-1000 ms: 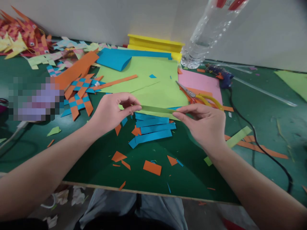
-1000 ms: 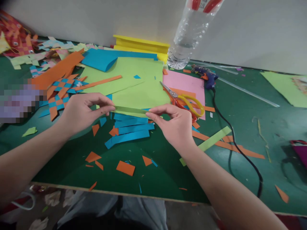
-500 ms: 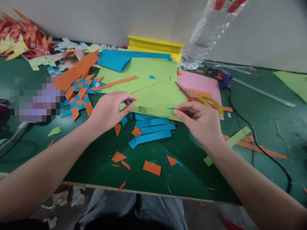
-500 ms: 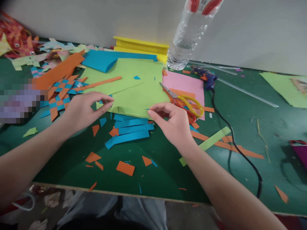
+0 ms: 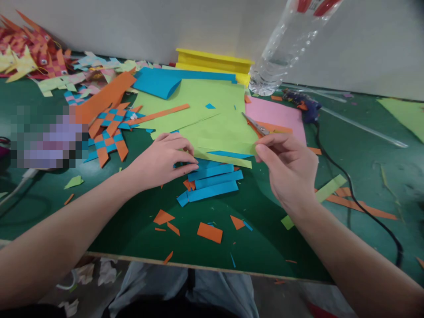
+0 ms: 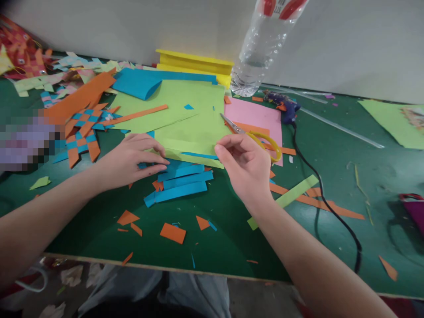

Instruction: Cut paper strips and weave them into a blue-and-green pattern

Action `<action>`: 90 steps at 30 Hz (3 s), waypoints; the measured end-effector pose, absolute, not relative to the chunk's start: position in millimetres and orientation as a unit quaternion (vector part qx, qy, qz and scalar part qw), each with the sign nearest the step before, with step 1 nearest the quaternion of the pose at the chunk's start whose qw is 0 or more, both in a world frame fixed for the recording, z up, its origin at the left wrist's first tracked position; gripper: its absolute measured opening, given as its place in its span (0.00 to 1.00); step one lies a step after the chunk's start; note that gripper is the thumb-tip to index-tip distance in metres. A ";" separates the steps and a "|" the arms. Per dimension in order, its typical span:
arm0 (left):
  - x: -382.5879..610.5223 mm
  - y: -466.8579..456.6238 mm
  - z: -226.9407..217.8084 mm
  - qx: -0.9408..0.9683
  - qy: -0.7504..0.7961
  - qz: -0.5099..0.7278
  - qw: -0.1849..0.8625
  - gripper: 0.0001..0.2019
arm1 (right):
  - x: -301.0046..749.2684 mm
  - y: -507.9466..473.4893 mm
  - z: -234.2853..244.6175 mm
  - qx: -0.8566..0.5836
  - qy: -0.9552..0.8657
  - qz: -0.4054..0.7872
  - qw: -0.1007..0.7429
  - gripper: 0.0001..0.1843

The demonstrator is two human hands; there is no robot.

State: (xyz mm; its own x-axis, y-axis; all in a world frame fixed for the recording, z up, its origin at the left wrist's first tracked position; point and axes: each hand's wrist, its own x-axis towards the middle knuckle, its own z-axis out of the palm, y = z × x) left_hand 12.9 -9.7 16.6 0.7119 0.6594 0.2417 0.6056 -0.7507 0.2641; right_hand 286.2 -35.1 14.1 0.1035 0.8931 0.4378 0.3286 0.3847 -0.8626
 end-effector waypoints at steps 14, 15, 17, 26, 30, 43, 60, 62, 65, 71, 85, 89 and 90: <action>6.3 -4.1 12.9 0.886 0.437 0.157 0.015 0.14 | 283.2 -39.9 21.3 -0.484 -0.701 0.302 0.428 0.03; 6.1 -4.0 12.2 0.886 0.438 0.148 0.013 0.14 | 282.4 -40.0 21.6 -0.496 -0.717 0.285 0.398 0.03; 5.8 -3.7 10.8 0.889 0.437 0.136 0.012 0.14 | 281.9 -40.1 20.6 -0.513 -0.752 0.229 0.345 0.03; 5.1 -2.4 11.0 0.888 0.440 0.130 0.029 0.12 | 284.7 -39.0 18.6 -0.514 -0.779 0.085 0.349 0.02; 5.0 -2.5 10.2 0.880 0.445 0.162 0.048 0.12 | 286.3 -36.4 12.4 -0.506 -0.801 0.054 0.315 0.05; 19.7 -13.7 25.7 0.842 0.464 0.252 0.108 0.13 | 283.9 -40.5 17.2 -0.502 -0.778 0.045 0.376 0.03; 39.0 -32.4 28.3 0.852 0.364 0.318 0.203 0.11 | 273.6 -51.0 19.2 -0.252 -0.902 0.063 0.344 0.17; 38.1 -31.7 29.9 0.849 0.364 0.318 0.214 0.12 | 273.9 -52.2 20.6 -0.257 -0.905 0.061 0.335 0.18; 37.4 -30.9 29.9 0.847 0.364 0.321 0.216 0.14 | 274.0 -52.7 21.1 -0.258 -0.905 0.053 0.335 0.18; 37.7 -29.6 25.5 0.840 0.385 0.332 0.191 0.13 | 273.0 -49.9 16.9 -0.274 -0.892 0.043 0.357 0.14; 35.2 -30.2 24.9 0.897 0.279 0.322 0.119 0.05 | 271.9 -50.4 18.6 -0.354 -0.850 0.124 0.370 0.07; 33.7 -28.5 23.5 0.884 0.312 0.327 0.118 0.08 | 273.0 -49.9 18.9 -0.387 -0.818 0.142 0.401 0.06; 33.4 -28.1 23.7 0.880 0.324 0.326 0.121 0.09 | 273.6 -50.0 19.2 -0.400 -0.808 0.146 0.407 0.06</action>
